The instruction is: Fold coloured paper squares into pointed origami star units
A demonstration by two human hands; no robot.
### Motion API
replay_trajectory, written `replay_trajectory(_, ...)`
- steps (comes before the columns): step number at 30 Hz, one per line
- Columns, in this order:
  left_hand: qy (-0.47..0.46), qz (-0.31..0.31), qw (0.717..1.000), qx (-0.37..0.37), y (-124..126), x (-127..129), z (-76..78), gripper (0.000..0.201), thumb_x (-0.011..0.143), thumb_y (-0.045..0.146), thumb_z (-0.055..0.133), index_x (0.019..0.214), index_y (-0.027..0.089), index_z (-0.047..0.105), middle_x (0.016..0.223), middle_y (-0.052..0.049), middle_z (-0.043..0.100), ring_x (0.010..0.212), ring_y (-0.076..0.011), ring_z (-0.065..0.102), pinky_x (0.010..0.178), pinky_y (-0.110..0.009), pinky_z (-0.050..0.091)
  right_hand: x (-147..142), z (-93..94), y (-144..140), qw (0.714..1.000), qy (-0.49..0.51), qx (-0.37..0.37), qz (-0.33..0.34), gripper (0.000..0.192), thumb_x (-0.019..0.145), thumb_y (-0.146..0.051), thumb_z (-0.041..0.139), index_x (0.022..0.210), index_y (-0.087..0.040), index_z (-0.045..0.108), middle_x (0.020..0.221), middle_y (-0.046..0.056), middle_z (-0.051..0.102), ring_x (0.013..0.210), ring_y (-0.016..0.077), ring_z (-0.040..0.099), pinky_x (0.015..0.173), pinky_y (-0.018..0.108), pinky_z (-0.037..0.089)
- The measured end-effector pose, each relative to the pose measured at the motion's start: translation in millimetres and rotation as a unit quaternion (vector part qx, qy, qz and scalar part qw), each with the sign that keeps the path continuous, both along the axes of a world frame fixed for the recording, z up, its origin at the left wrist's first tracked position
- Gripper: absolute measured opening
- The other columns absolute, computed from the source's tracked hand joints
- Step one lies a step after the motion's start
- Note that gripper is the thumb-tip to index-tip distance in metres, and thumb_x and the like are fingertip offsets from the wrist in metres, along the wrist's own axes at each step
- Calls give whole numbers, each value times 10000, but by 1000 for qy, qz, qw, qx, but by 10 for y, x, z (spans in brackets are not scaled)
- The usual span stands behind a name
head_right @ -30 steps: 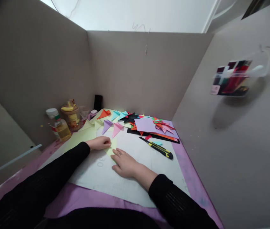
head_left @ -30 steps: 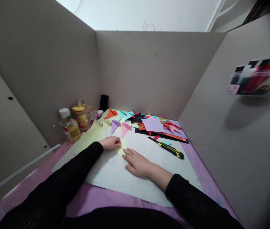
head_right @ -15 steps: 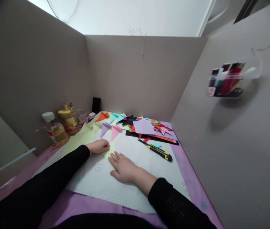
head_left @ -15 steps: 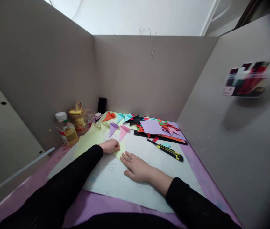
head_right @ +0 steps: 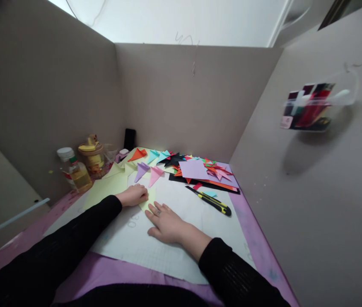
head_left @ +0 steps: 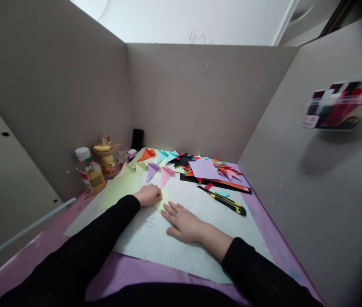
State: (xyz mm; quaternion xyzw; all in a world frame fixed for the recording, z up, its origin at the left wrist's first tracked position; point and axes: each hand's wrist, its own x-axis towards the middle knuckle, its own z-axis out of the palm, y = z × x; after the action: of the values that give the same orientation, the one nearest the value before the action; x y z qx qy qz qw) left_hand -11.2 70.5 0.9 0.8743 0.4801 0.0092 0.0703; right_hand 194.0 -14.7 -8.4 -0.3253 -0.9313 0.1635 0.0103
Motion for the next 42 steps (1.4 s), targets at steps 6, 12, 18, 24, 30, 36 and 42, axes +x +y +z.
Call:
replay_trajectory(6,-8,13,1000,6,30,-19,-26,206,772,361,519,821,196,631,920,-91,607,931,-264,531,758,-351,426,-11,-2,-19,1000,-3,9,7,691,872,-491,397,1444,-167,183,1499,104,188,1392,276,10,1102,514,51)
replay_trajectory(12,-21,23,1000,3,43,-40,-25,201,751,391,553,802,207,615,920,-68,601,924,-256,527,768,-349,418,-7,23,-42,1000,-11,3,14,695,870,-502,405,1443,-178,183,1503,110,164,1393,262,41,1107,491,40)
replay_trajectory(18,-22,42,999,-3,48,-26,-22,238,736,425,591,826,204,604,937,-67,594,942,-264,522,788,-361,408,-14,38,-34,1000,-19,-3,12,718,846,-535,444,1435,-192,218,1499,112,182,1388,301,37,1092,528,39)
replay_trajectory(24,-118,99,982,113,-151,-48,35,353,763,386,603,1065,219,529,1137,-86,533,1103,-265,454,923,-396,355,-8,5,-22,1000,-21,-3,6,762,816,-578,466,1440,-233,196,1506,86,169,1381,341,23,1076,566,45)
replay_trajectory(30,-154,175,962,140,-553,-58,-171,728,676,364,652,1316,213,337,1439,-131,245,1359,-351,86,1046,-512,215,-8,1,-9,1000,-9,-6,1,779,802,-594,471,1442,-254,184,1513,61,151,1367,391,-3,1067,588,35)
replay_trajectory(36,-112,202,965,126,-651,-35,-239,696,719,366,602,1334,185,330,1477,-155,184,1373,-364,18,1049,-528,210,0,-13,-11,1000,5,-13,-4,779,801,-608,462,1441,-262,185,1509,54,171,1363,401,-15,1066,592,30)
replay_trajectory(42,-64,286,945,144,-406,-237,-97,599,743,329,585,1294,210,385,1494,-163,125,1359,-416,21,1016,-600,206,11,-13,-9,1000,5,-17,-9,769,797,-602,479,1433,-253,225,1505,62,188,1367,391,2,1071,586,39)
